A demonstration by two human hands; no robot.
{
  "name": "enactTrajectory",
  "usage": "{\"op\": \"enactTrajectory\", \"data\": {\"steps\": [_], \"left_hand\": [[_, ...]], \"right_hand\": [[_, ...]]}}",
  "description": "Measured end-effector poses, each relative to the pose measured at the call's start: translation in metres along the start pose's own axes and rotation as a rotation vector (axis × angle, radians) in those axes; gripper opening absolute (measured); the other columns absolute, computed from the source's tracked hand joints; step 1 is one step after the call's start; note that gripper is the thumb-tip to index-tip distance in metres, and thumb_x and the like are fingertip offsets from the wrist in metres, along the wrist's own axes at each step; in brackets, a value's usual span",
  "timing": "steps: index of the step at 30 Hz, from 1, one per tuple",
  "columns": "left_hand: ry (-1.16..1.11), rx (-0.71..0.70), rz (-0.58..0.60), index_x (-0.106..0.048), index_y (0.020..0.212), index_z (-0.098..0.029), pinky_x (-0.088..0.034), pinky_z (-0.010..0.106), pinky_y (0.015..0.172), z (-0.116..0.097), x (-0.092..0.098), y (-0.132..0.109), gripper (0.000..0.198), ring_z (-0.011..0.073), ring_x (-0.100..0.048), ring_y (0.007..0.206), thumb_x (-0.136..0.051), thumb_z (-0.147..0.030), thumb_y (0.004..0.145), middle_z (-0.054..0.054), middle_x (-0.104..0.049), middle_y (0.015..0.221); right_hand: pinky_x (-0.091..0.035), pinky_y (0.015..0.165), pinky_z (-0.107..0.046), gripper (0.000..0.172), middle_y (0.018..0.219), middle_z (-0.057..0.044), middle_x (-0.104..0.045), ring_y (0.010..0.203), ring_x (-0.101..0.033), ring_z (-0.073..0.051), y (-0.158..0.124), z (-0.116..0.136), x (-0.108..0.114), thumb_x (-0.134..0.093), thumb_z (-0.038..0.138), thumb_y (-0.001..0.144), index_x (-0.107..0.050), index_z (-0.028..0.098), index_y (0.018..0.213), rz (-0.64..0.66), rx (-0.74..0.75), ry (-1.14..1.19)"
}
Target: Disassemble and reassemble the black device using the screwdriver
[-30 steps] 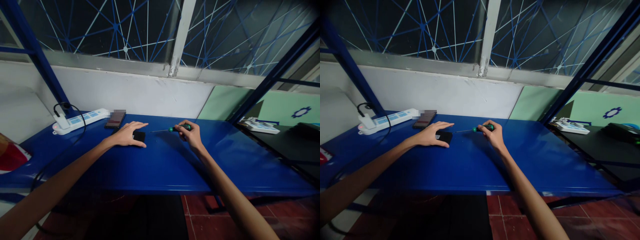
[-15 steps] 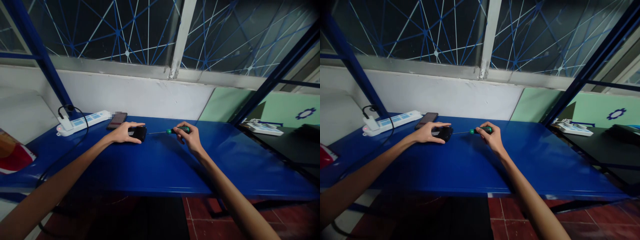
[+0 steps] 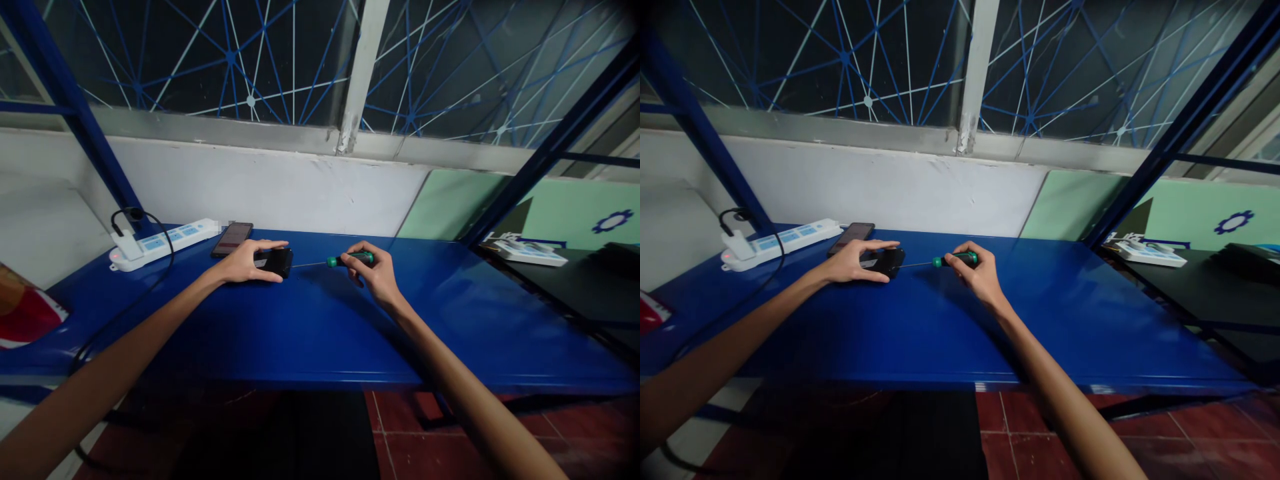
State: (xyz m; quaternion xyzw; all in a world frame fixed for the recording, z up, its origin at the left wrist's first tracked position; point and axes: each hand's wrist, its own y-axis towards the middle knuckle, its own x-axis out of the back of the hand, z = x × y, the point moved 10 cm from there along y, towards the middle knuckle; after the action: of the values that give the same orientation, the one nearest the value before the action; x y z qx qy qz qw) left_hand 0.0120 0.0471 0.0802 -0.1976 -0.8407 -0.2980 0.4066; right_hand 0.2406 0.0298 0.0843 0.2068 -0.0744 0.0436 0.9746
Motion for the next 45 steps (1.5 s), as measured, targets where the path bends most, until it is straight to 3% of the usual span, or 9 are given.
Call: {"op": "enactTrajectory", "data": {"steps": [7,13,18,24,30,32,34,37,45], "left_hand": [[-0.004,-0.010,0.001,-0.050,0.137,-0.024,-0.040,0.054,0.103,0.000,-0.002,0.000,0.076,0.0347,-0.050,0.126,-0.075,-0.048,0.070,0.012,-0.058,0.133],[0.003,0.077,0.031,-0.048,0.138,-0.024,-0.035,0.054,0.105,0.004,-0.006,-0.001,0.080,0.0357,-0.042,0.132,-0.075,-0.050,0.068,0.012,-0.055,0.136],[0.016,0.080,0.038,-0.049,0.137,-0.023,-0.036,0.050,0.104,0.009,-0.012,-0.002,0.081,0.0333,-0.048,0.126,-0.076,-0.051,0.067,0.012,-0.058,0.132],[0.066,0.090,0.011,-0.054,0.134,-0.022,-0.043,0.046,0.095,0.020,-0.019,-0.004,0.079,0.0307,-0.057,0.111,-0.075,-0.055,0.065,0.013,-0.062,0.123],[0.104,0.098,0.034,-0.054,0.133,-0.025,-0.046,0.043,0.089,0.028,-0.026,-0.005,0.079,0.0292,-0.059,0.105,-0.074,-0.058,0.064,0.012,-0.062,0.120],[0.111,0.102,0.042,-0.054,0.134,-0.026,-0.046,0.042,0.088,0.028,-0.027,-0.005,0.080,0.0294,-0.059,0.105,-0.073,-0.059,0.064,0.012,-0.062,0.120],[0.121,0.117,0.042,-0.054,0.134,-0.026,-0.046,0.042,0.087,0.030,-0.028,-0.005,0.080,0.0296,-0.059,0.104,-0.073,-0.060,0.063,0.012,-0.061,0.120],[0.129,0.131,0.051,-0.053,0.134,-0.027,-0.046,0.042,0.086,0.031,-0.029,-0.005,0.082,0.0303,-0.059,0.105,-0.073,-0.061,0.063,0.012,-0.061,0.120],[0.141,0.125,0.068,-0.054,0.134,-0.029,-0.046,0.041,0.086,0.029,-0.031,-0.005,0.081,0.0303,-0.059,0.105,-0.072,-0.063,0.063,0.011,-0.061,0.121]], "right_hand": [[-0.029,0.038,-0.023,0.024,0.047,0.006,-0.048,0.038,-0.041,-0.008,0.000,0.000,0.000,-0.068,0.039,0.079,-0.055,0.019,0.077,0.017,0.016,-0.012],[-0.033,0.041,-0.023,0.022,0.050,0.006,-0.049,0.041,-0.044,-0.008,0.000,0.004,-0.003,-0.068,0.037,0.080,-0.056,0.019,0.082,0.074,0.042,-0.051],[-0.036,0.040,-0.023,0.015,0.052,0.005,-0.052,0.042,-0.048,-0.011,0.001,-0.006,-0.009,-0.061,0.031,0.082,-0.054,0.020,0.090,0.157,-0.035,0.050],[-0.033,0.036,-0.023,0.031,0.062,0.001,-0.060,0.042,-0.054,-0.013,0.003,-0.029,-0.013,-0.064,0.047,0.080,-0.050,0.021,0.088,0.251,-0.157,0.000],[-0.026,0.044,-0.025,0.050,0.052,0.004,-0.041,0.045,-0.036,-0.009,0.005,-0.051,-0.009,-0.042,0.064,0.088,-0.042,0.020,0.063,0.265,-0.162,-0.269],[-0.025,0.045,-0.025,0.048,0.053,0.004,-0.039,0.047,-0.035,-0.009,0.002,-0.058,-0.010,-0.042,0.063,0.088,-0.047,0.019,0.069,0.293,-0.206,-0.268],[-0.024,0.044,-0.025,0.038,0.054,0.005,-0.042,0.045,-0.033,-0.008,-0.002,-0.064,-0.015,-0.055,0.058,0.084,-0.052,0.020,0.084,0.354,-0.274,-0.217],[-0.023,0.041,-0.024,0.039,0.056,0.006,-0.046,0.042,-0.031,-0.007,-0.006,-0.066,-0.019,-0.071,0.049,0.074,-0.049,0.021,0.092,0.412,-0.325,-0.165],[-0.030,0.053,-0.026,0.044,0.063,0.000,-0.049,0.057,-0.039,-0.011,0.004,-0.052,-0.014,-0.049,0.058,0.087,-0.058,0.017,0.071,0.368,-0.083,-0.468]]}}
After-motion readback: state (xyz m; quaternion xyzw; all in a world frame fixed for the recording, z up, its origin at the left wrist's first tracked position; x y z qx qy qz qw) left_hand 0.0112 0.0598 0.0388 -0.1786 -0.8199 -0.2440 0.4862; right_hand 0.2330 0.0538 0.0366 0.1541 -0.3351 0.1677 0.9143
